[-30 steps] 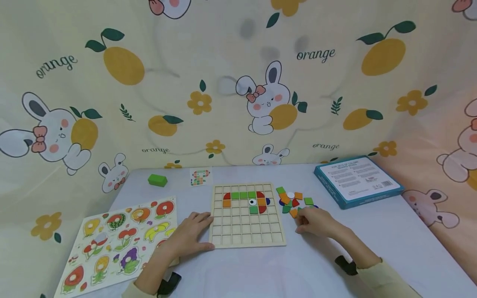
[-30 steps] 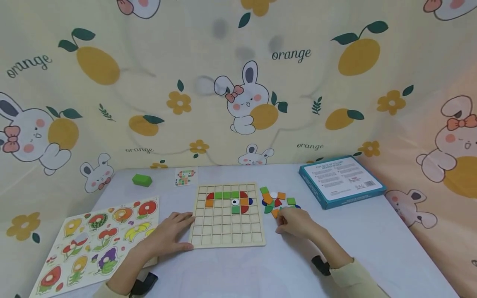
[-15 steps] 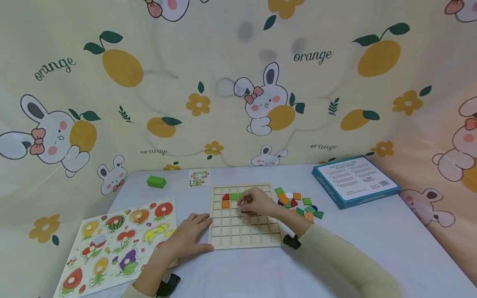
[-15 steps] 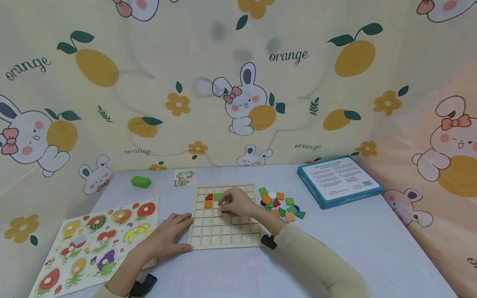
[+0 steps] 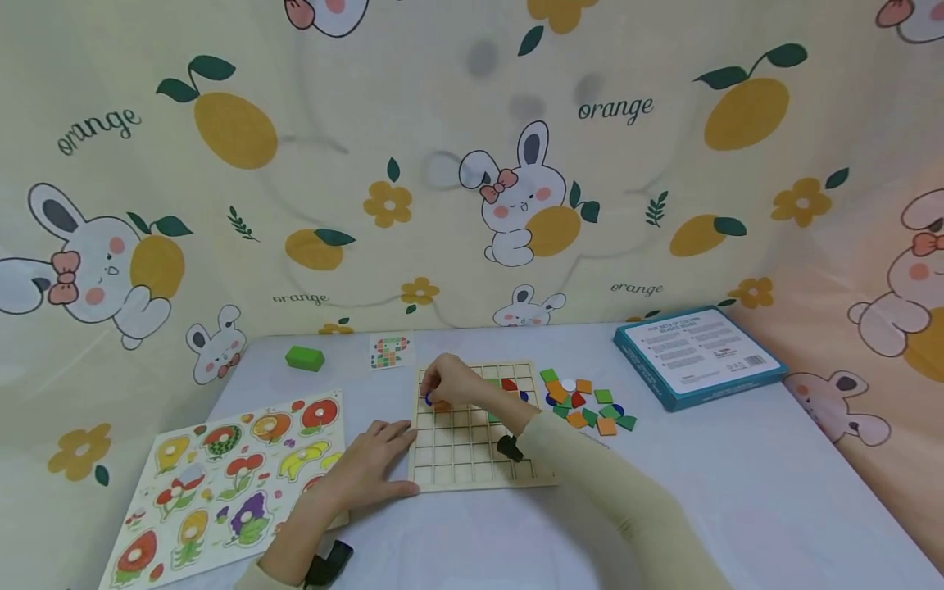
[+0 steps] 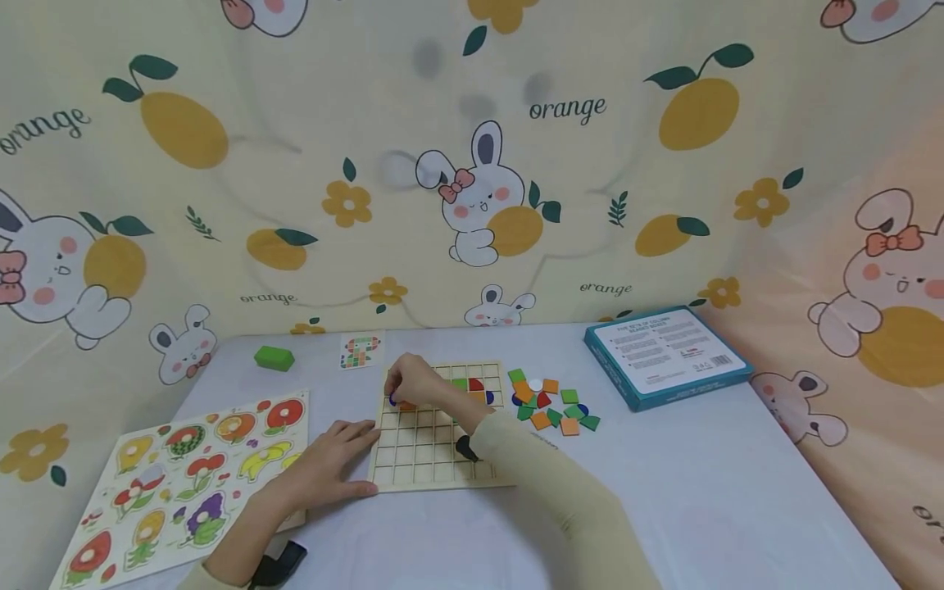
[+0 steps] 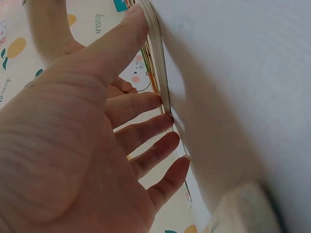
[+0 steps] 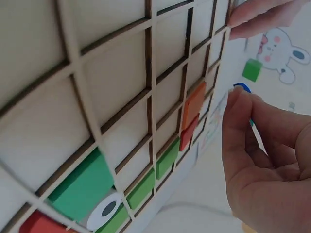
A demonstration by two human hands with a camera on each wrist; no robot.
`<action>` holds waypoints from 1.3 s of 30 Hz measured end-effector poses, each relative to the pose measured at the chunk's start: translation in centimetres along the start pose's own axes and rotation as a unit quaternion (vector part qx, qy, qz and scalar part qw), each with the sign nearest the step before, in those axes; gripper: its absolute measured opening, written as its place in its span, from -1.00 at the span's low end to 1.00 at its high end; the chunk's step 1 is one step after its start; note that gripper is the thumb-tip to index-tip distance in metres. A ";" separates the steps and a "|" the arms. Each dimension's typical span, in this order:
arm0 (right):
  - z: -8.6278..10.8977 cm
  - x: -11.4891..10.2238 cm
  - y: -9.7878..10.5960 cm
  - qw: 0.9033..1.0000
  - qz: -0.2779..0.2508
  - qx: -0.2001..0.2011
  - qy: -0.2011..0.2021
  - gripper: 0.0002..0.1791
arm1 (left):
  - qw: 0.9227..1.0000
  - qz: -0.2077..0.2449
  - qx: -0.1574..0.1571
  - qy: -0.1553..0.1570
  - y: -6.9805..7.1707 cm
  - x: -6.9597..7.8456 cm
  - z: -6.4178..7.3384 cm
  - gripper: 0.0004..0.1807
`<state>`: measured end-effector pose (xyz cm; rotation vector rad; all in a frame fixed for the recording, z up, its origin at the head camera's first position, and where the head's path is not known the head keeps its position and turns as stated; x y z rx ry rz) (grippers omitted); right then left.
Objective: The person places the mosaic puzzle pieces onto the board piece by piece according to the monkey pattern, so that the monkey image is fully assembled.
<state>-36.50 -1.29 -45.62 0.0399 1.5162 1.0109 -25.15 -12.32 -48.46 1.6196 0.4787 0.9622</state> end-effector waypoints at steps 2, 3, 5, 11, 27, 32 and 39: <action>-0.4 -0.1 -0.4 1.000 0.014 0.000 -0.005 -0.90 | 1.000 0.003 0.001 -0.001 0.1 0.1 0.0 -0.09; -0.6 -0.1 -0.6 1.000 0.020 0.000 -0.006 -0.90 | 1.000 0.004 0.001 -0.002 0.1 0.1 0.0 -0.10; -0.8 -0.1 -0.9 0.999 0.041 0.004 -0.010 -0.88 | 1.000 0.009 0.001 -0.003 0.0 0.1 0.1 -0.10; -0.7 0.1 -1.7 0.994 0.109 0.004 -0.004 -0.83 | 1.000 0.009 0.004 -0.006 -0.1 0.3 0.2 -0.10; 0.8 -1.0 -1.0 0.934 0.344 0.051 0.086 -0.74 | 1.000 0.009 0.000 0.007 0.0 0.2 0.1 -0.10; 2.8 -0.7 -2.8 0.841 0.527 0.020 0.118 -0.44 | 1.000 0.013 -0.001 0.001 0.1 0.4 0.1 -0.09; 4.5 0.4 -4.4 0.824 0.559 -0.038 0.082 -0.32 | 1.000 0.012 0.006 0.000 0.1 0.5 0.1 -0.10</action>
Point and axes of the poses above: each hand's wrist, its own z-axis away from the middle knuckle, its own y-axis out of the back of the hand, x = y × z, the point moved 8 cm from there along -z, towards the middle knuckle, and after that the axes turned 5 degrees about -y, right-handed, at the moved point
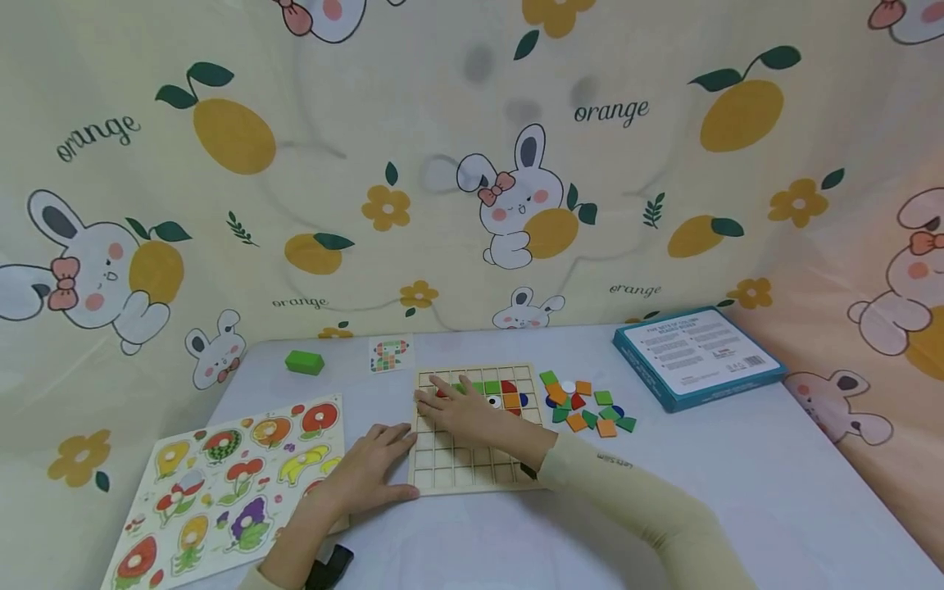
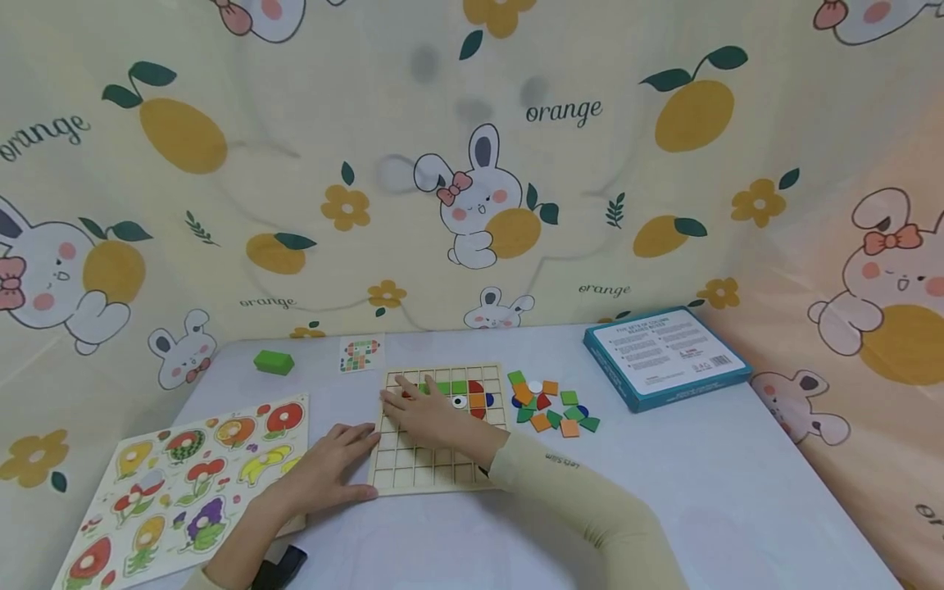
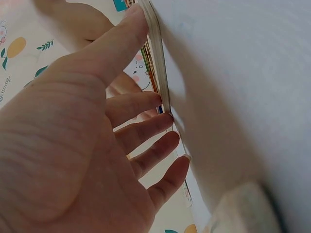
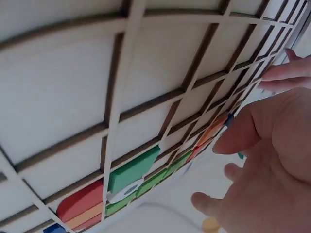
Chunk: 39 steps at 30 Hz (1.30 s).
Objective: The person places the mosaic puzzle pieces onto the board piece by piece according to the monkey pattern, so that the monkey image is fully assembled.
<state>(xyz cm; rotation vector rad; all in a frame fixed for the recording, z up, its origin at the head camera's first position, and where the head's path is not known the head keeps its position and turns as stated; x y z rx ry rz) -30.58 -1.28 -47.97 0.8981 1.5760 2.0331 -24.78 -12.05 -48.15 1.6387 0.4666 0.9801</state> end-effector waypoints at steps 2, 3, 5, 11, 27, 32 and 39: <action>0.1 -0.1 -0.3 0.999 -0.020 -0.022 -0.013 -0.30 | 1.000 0.000 -0.002 0.002 -0.1 -0.1 0.0 -0.09; 0.1 -0.2 -0.5 0.999 -0.033 -0.035 -0.018 -0.28 | 1.000 -0.001 -0.005 0.003 -0.2 -0.1 0.0 -0.09; 0.2 -0.3 -0.7 0.996 -0.064 -0.058 -0.030 -0.26 | 1.000 -0.003 -0.009 0.006 -0.3 -0.2 0.1 -0.08; 0.3 -0.9 -0.2 0.992 -0.093 -0.073 -0.054 -0.22 | 1.000 -0.001 0.003 0.002 -0.1 -0.2 0.0 -0.10; 1.5 -0.3 0.5 0.997 -0.051 -0.055 -0.033 -0.11 | 1.000 -0.009 -0.002 0.005 -0.2 -0.4 -0.1 -0.09; 1.4 0.0 0.7 0.995 -0.081 -0.045 -0.020 -0.10 | 1.000 -0.007 0.000 0.004 -0.1 -0.3 0.0 -0.09; 1.1 0.5 0.0 0.987 -0.156 -0.037 -0.006 -0.16 | 1.000 -0.007 -0.002 0.002 -0.1 -0.3 0.0 -0.09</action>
Point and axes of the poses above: each hand's wrist, its own z-axis away from the middle knuckle, its own y-axis out of the back of the hand, x = y × z, the point moved 8 cm from there along -z, towards the middle knuckle, and after that the axes turned 5 degrees about -y, right-handed, at the moved point
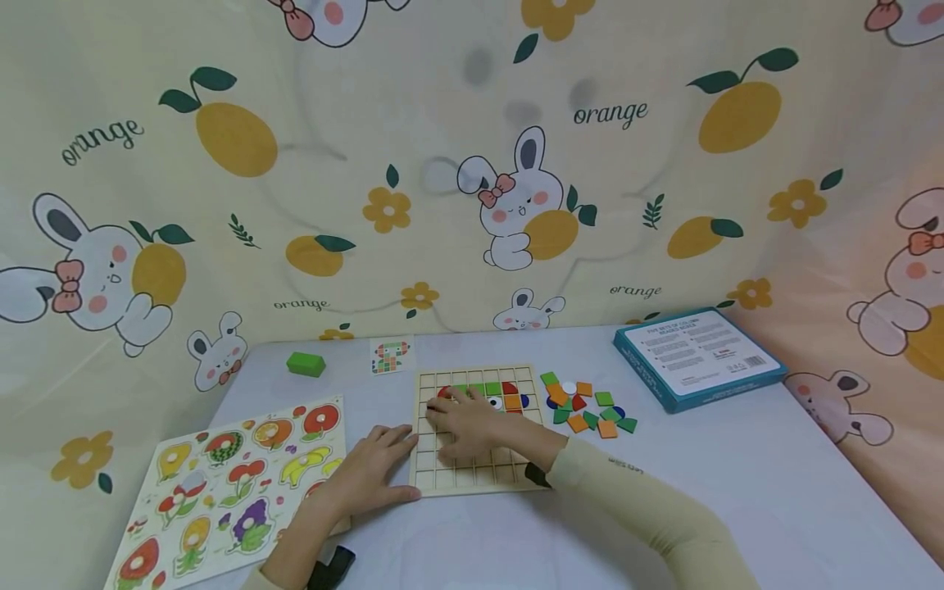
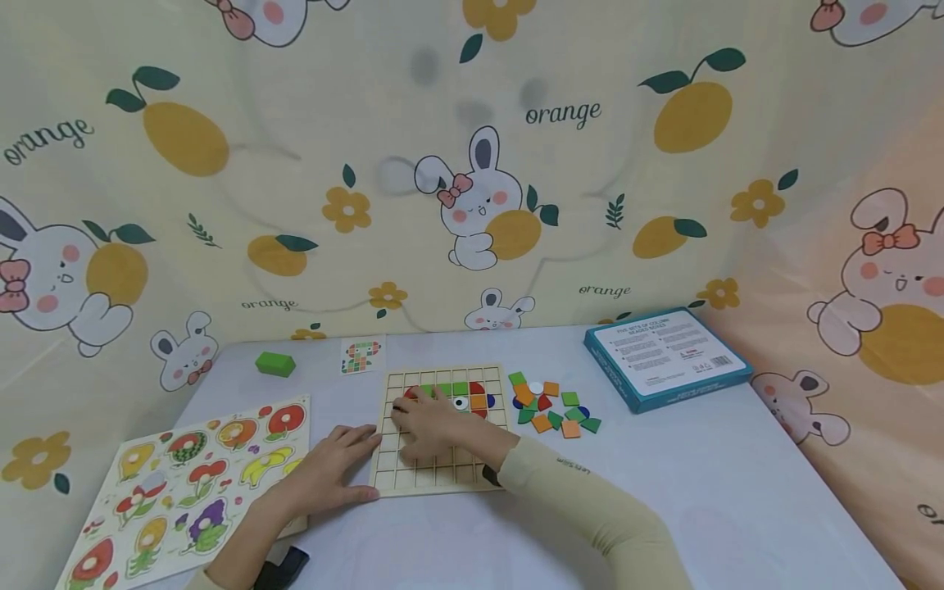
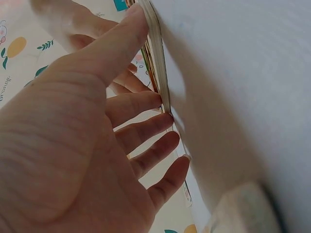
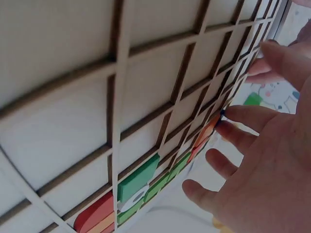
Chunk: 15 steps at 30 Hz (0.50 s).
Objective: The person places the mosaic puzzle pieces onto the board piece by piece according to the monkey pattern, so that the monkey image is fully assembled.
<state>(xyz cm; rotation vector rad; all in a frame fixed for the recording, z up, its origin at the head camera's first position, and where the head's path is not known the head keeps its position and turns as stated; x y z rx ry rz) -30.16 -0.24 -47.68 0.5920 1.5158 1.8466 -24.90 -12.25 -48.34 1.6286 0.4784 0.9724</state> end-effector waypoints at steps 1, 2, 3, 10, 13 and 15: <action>0.0 0.1 0.0 1.000 -0.012 0.000 0.002 -0.15 | 1.000 0.000 -0.001 0.000 0.0 0.0 0.0 -0.09; 0.0 0.1 0.0 1.000 -0.021 0.001 0.003 -0.13 | 1.000 0.000 -0.001 0.001 -0.1 -0.1 0.0 -0.09; 0.0 0.1 0.0 1.000 -0.028 0.001 0.005 -0.11 | 1.000 0.000 -0.002 0.002 -0.1 -0.1 0.0 -0.09; 0.4 0.1 0.2 1.000 -0.028 -0.001 0.010 -0.09 | 1.000 0.002 -0.009 0.006 -0.4 -0.3 -0.1 -0.08; 0.6 0.0 0.4 1.000 -0.015 -0.010 0.012 -0.15 | 1.000 0.001 -0.008 0.006 -0.3 -0.4 -0.1 -0.07; 0.7 0.0 0.4 1.000 -0.015 -0.017 0.012 -0.18 | 1.000 0.000 -0.007 0.004 -0.3 -0.3 -0.1 -0.07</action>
Point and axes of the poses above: each hand's wrist, its own z-axis away from the middle knuckle, its own y-axis out of the back of the hand, x = y × z, the point moved 8 cm from there along -z, towards the middle knuckle, and after that the axes turned 5 degrees about -y, right-handed, at the moved point
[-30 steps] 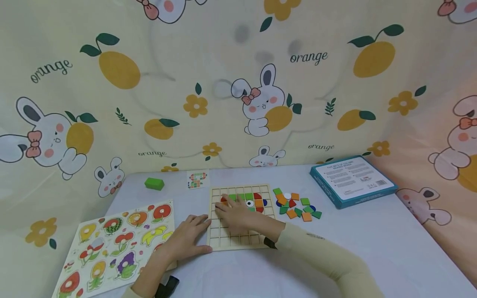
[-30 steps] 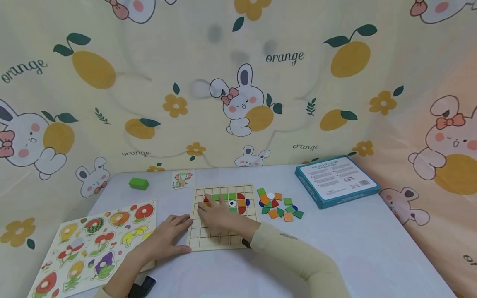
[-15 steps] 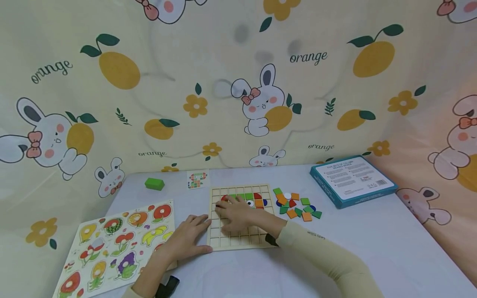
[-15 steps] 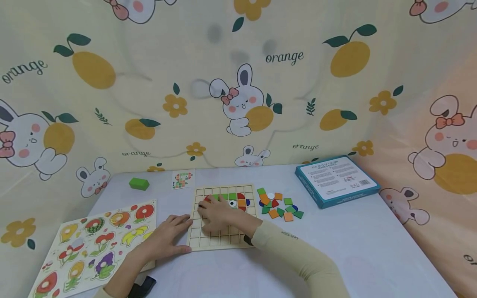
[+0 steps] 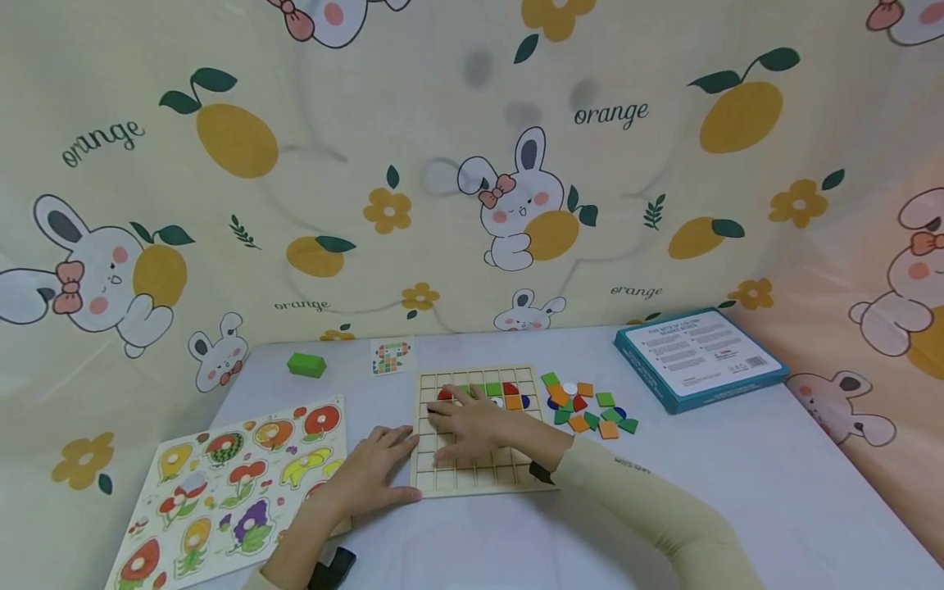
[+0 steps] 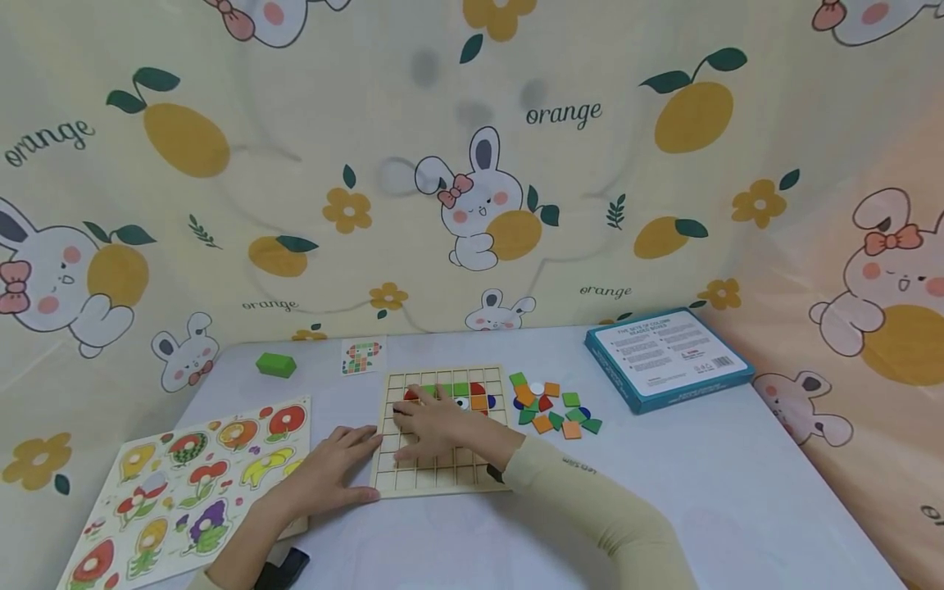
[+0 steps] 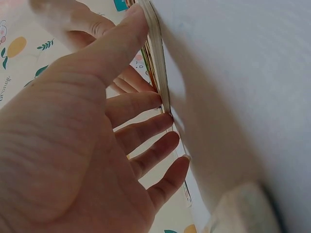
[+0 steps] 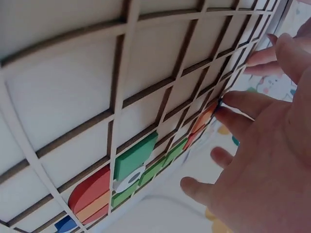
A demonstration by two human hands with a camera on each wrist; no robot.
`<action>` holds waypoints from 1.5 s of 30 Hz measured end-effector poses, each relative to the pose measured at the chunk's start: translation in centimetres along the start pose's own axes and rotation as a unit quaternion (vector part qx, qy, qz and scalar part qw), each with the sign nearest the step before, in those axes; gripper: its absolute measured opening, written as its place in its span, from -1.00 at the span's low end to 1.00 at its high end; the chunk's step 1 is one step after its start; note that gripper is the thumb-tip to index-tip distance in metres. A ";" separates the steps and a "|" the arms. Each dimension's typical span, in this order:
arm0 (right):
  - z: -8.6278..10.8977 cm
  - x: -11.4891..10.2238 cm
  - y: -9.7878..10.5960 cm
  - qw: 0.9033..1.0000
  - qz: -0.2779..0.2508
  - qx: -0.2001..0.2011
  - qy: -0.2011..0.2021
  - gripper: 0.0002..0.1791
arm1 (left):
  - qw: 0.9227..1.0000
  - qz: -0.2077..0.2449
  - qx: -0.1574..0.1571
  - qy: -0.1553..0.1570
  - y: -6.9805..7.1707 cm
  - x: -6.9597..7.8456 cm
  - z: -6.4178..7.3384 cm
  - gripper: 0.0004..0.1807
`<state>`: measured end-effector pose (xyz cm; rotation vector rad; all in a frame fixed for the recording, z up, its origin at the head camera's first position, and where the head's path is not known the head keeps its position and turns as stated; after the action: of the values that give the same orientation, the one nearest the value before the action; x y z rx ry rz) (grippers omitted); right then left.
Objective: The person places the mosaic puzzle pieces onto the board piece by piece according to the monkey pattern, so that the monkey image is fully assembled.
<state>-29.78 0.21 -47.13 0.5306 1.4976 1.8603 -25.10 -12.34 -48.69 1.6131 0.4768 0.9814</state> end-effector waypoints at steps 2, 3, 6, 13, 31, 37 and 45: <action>0.0 0.1 -0.1 1.000 -0.002 -0.005 -0.002 -0.17 | 1.000 -0.003 0.001 -0.001 0.1 0.1 0.0 -0.08; 0.0 0.1 -0.2 1.000 -0.004 -0.005 -0.003 -0.15 | 1.000 -0.004 0.002 -0.002 0.1 0.1 0.0 -0.08; -0.1 0.1 -0.4 1.000 -0.010 -0.001 0.000 -0.06 | 1.000 -0.004 0.004 -0.003 0.2 0.2 0.0 -0.09; 0.1 0.3 -0.5 1.000 -0.006 0.000 0.007 0.11 | 1.000 0.002 0.003 -0.004 0.2 0.3 0.0 -0.09; -0.3 0.1 -0.7 1.000 -0.002 0.004 -0.006 0.11 | 1.000 0.001 0.006 -0.008 0.0 0.1 0.1 -0.08; -0.7 -0.4 -0.4 1.000 0.004 0.015 0.006 -0.03 | 1.000 0.005 0.001 -0.004 0.1 0.1 0.1 -0.09; -0.7 0.0 -0.9 0.999 0.032 -0.002 -0.025 -0.02 | 1.000 -0.001 0.000 -0.005 0.0 0.1 -0.1 -0.08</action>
<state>-30.04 -0.16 -48.19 0.6255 1.4605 1.8849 -25.12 -12.27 -48.62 1.6167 0.4701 0.9713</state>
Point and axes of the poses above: each hand's wrist, its own z-axis away from the middle knuckle, its own y-axis out of the back of the hand, x = y × z, the point moved 8 cm from there along -z, towards the middle knuckle, and after that the axes turned 5 degrees about -y, right-handed, at the moved point
